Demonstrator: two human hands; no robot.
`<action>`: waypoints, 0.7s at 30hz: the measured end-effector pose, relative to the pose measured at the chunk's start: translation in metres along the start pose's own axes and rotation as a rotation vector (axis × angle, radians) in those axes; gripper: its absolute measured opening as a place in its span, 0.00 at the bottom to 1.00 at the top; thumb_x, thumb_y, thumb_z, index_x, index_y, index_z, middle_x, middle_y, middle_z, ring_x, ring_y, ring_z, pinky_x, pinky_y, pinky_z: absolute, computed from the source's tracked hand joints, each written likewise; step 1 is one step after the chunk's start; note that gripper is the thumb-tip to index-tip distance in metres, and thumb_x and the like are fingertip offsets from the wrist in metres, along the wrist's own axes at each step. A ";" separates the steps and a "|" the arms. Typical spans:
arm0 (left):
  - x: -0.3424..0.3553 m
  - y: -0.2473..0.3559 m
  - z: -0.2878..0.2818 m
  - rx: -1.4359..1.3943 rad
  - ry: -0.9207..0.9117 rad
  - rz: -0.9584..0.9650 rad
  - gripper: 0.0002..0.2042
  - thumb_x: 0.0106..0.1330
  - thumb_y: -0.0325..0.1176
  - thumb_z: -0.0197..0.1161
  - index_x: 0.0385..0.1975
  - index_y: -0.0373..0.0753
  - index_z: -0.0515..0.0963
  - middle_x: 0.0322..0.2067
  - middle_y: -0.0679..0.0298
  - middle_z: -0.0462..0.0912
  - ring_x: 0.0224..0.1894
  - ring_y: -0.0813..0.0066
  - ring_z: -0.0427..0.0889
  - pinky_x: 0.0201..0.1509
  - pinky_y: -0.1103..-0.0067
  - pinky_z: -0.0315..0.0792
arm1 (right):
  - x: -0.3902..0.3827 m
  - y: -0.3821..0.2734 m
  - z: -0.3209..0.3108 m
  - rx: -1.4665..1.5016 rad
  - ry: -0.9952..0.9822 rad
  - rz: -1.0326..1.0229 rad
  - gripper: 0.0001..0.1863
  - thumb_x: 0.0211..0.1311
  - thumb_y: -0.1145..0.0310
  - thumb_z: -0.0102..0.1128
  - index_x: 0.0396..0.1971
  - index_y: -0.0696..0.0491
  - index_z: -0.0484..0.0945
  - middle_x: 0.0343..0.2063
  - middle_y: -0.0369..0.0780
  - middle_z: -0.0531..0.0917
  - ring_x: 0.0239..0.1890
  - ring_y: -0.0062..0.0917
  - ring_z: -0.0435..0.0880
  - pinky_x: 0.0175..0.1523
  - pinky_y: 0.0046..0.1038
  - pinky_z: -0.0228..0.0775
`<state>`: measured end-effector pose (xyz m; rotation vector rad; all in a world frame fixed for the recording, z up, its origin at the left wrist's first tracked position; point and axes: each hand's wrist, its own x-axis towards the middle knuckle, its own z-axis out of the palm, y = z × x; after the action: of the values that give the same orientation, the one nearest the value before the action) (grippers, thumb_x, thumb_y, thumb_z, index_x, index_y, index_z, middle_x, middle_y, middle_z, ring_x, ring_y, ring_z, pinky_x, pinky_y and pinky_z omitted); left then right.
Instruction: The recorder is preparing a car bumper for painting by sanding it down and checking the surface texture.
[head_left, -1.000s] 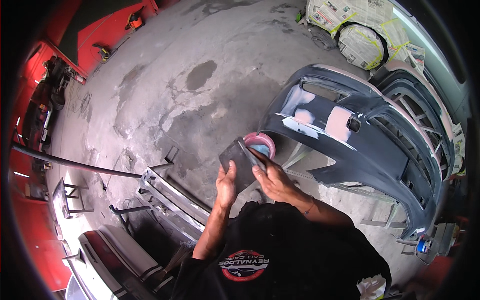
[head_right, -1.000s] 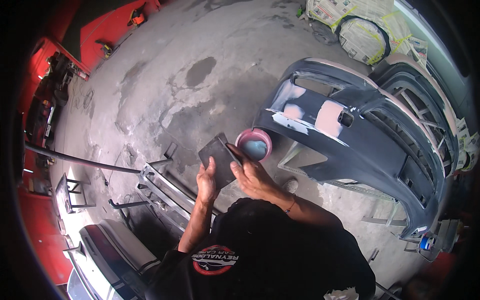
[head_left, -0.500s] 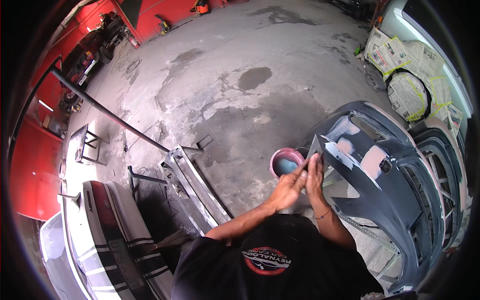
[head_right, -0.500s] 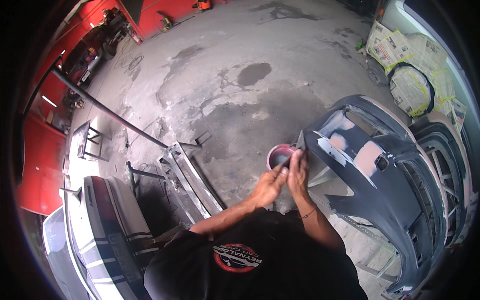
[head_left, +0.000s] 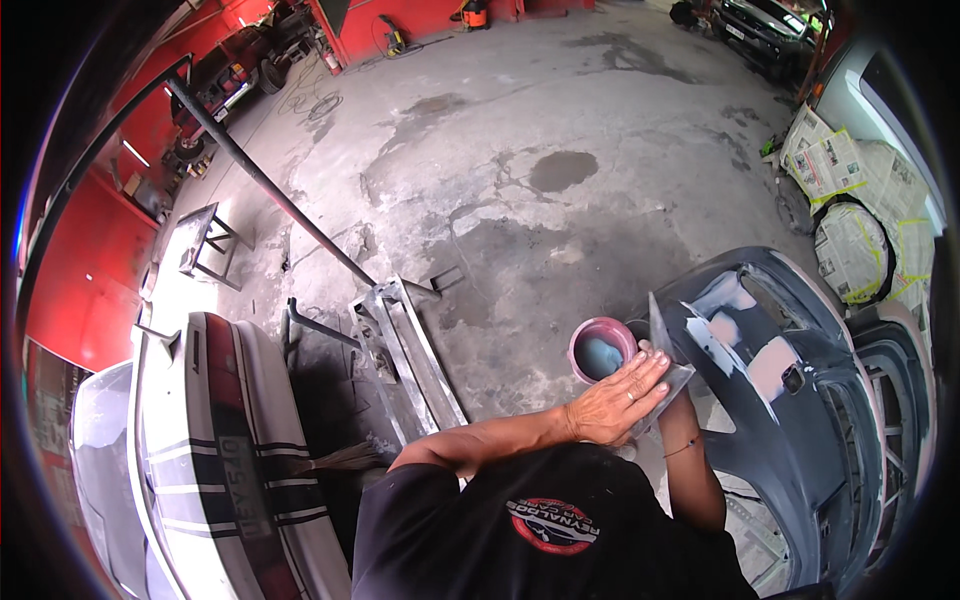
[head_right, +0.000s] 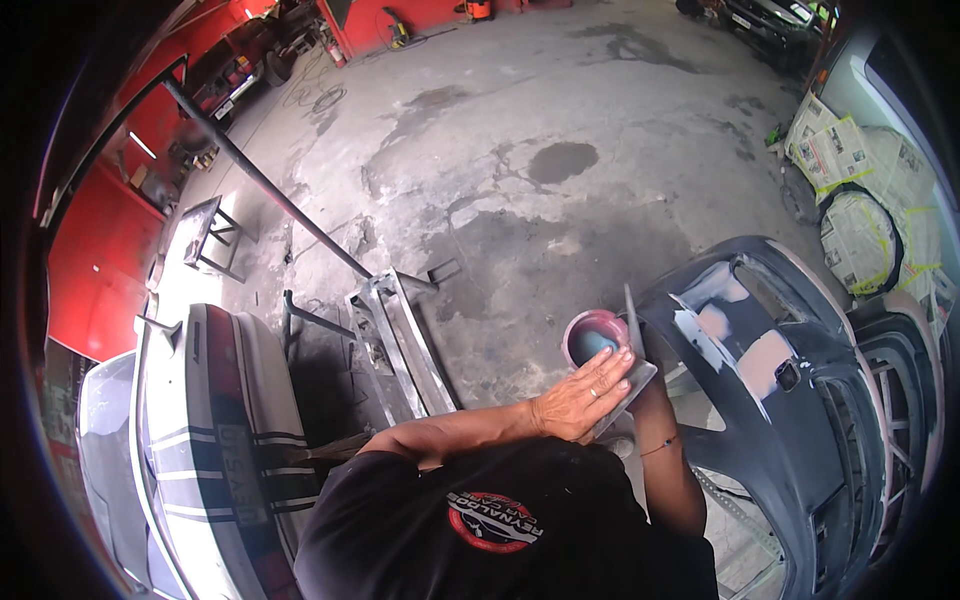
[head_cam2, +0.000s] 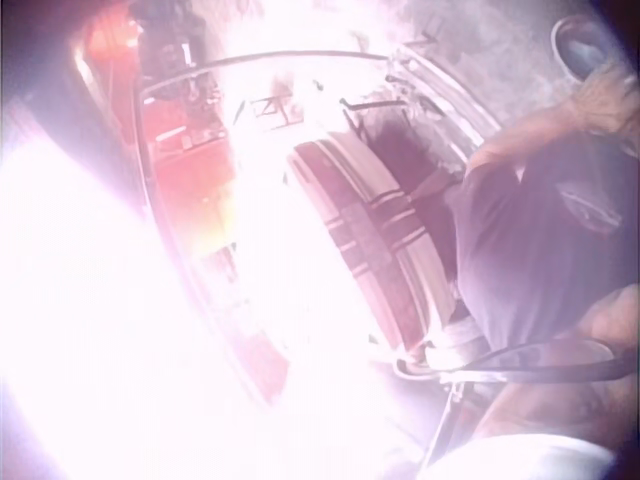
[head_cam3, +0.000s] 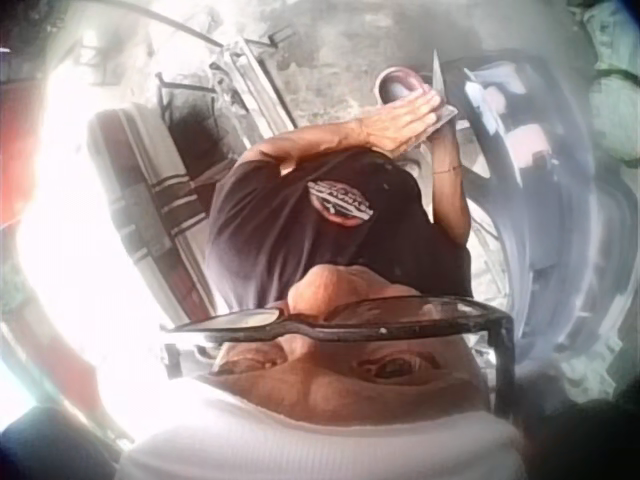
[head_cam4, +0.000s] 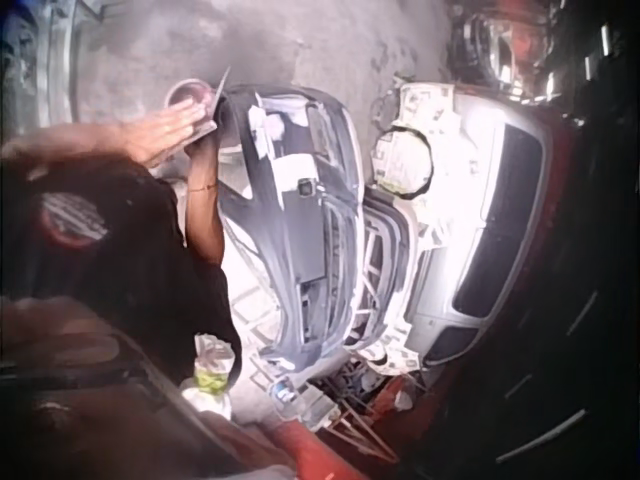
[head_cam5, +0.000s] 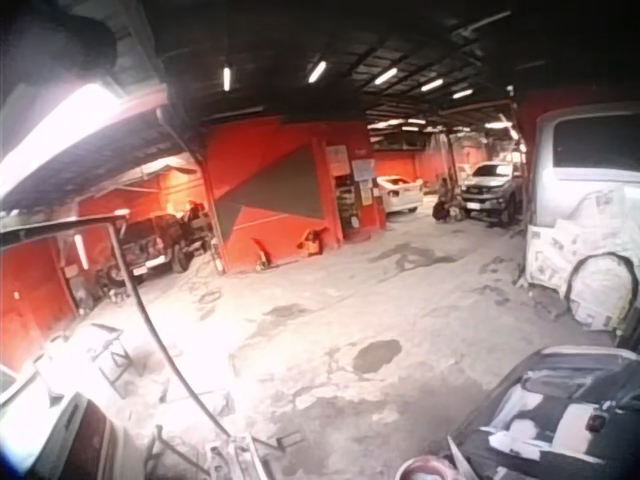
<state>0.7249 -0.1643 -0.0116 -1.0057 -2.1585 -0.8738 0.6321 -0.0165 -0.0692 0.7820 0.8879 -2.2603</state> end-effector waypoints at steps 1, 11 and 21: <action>-0.003 -0.010 0.003 -0.003 0.000 0.002 0.35 0.50 0.28 0.59 0.61 0.27 0.58 0.64 0.32 0.52 0.68 0.39 0.54 0.71 0.54 0.49 | -0.040 0.009 0.043 0.002 0.132 0.036 0.18 0.71 0.57 0.42 0.50 0.53 0.71 0.19 0.32 0.76 0.20 0.19 0.76 0.29 0.24 0.71; -0.048 -0.110 -0.081 -1.013 0.866 -1.347 0.12 0.70 0.42 0.56 0.37 0.40 0.78 0.26 0.68 0.80 0.22 0.81 0.77 0.24 0.81 0.72 | -0.090 -0.056 0.002 -0.871 -0.188 -0.757 0.18 0.58 0.72 0.62 0.49 0.59 0.74 0.37 0.36 0.83 0.36 0.15 0.79 0.43 0.19 0.71; -0.002 -0.028 -0.044 -1.375 0.855 -1.877 0.19 0.71 0.41 0.50 0.52 0.33 0.70 0.20 0.68 0.68 0.14 0.84 0.65 0.16 0.85 0.62 | -0.108 0.036 0.058 -1.508 -0.993 -1.915 0.21 0.55 0.70 0.57 0.51 0.43 0.76 0.46 0.39 0.75 0.43 0.33 0.76 0.48 0.37 0.73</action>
<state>0.7141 -0.2123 0.0051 1.3490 -0.8753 -2.8658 0.7104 -0.0493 0.0260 -2.3568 2.4424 -1.2723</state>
